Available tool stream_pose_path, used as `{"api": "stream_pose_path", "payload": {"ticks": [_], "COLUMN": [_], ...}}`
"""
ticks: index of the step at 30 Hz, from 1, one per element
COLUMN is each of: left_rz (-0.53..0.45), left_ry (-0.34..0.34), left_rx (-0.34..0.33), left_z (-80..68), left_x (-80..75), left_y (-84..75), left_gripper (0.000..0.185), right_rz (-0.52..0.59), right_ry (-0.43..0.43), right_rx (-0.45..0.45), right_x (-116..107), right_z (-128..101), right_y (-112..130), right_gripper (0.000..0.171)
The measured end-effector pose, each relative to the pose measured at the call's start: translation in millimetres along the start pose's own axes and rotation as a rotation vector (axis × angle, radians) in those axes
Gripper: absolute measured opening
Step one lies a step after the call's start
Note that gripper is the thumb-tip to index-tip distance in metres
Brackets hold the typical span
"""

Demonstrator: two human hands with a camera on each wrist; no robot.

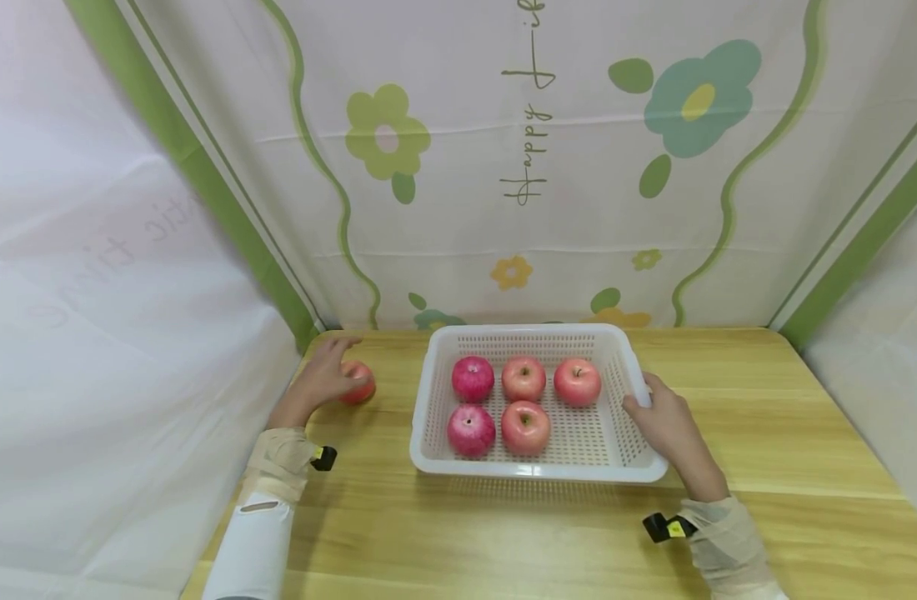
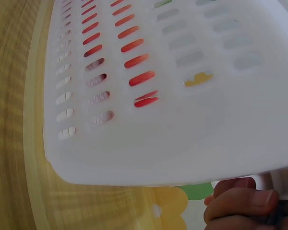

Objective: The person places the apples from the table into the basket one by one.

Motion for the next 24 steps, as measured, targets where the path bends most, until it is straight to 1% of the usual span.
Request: {"api": "stream_pose_path", "payload": {"ticks": [3,5,10,17,24], "left_rz": [-0.015,-0.021,-0.035,-0.025,-0.077], "left_ry": [0.019,0.020,0.018,0.022,0.037], "left_rx": [-0.014,-0.019,-0.034,-0.039,-0.060], "left_z": [-0.3,-0.5,-0.8,-3.6,-4.5], "left_x": [3.3,6.1,13.9,20.6,26.7], "left_y": [4.6,7.7,15.6,25.1,31.8], "left_gripper": [0.085,0.087,0.086,0.087,0.086], "right_rz": [0.000,-0.001,0.000,0.003,-0.007], "right_ry": [-0.002,-0.002,0.000,-0.003,-0.002], "right_rx": [0.002,0.006,0.006,0.004,0.004], "right_x": [0.2,0.6,1.9,2.1,0.3], "right_z": [0.6,0.6,0.6,1.0,1.8], "right_y": [-0.5,-0.7,-1.4,-1.1,-0.4], "right_gripper": [0.071,0.071,0.071,0.071,0.071]}}
Point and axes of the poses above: each hand's wrist, its own z-axis towards the middle knuckle, its own x-axis out of the palm, y = z × x, the point moved 1 cm from there along z, towards the middle knuckle, and after that the axes turned 11 degrees about x, right-handed, at the moved point
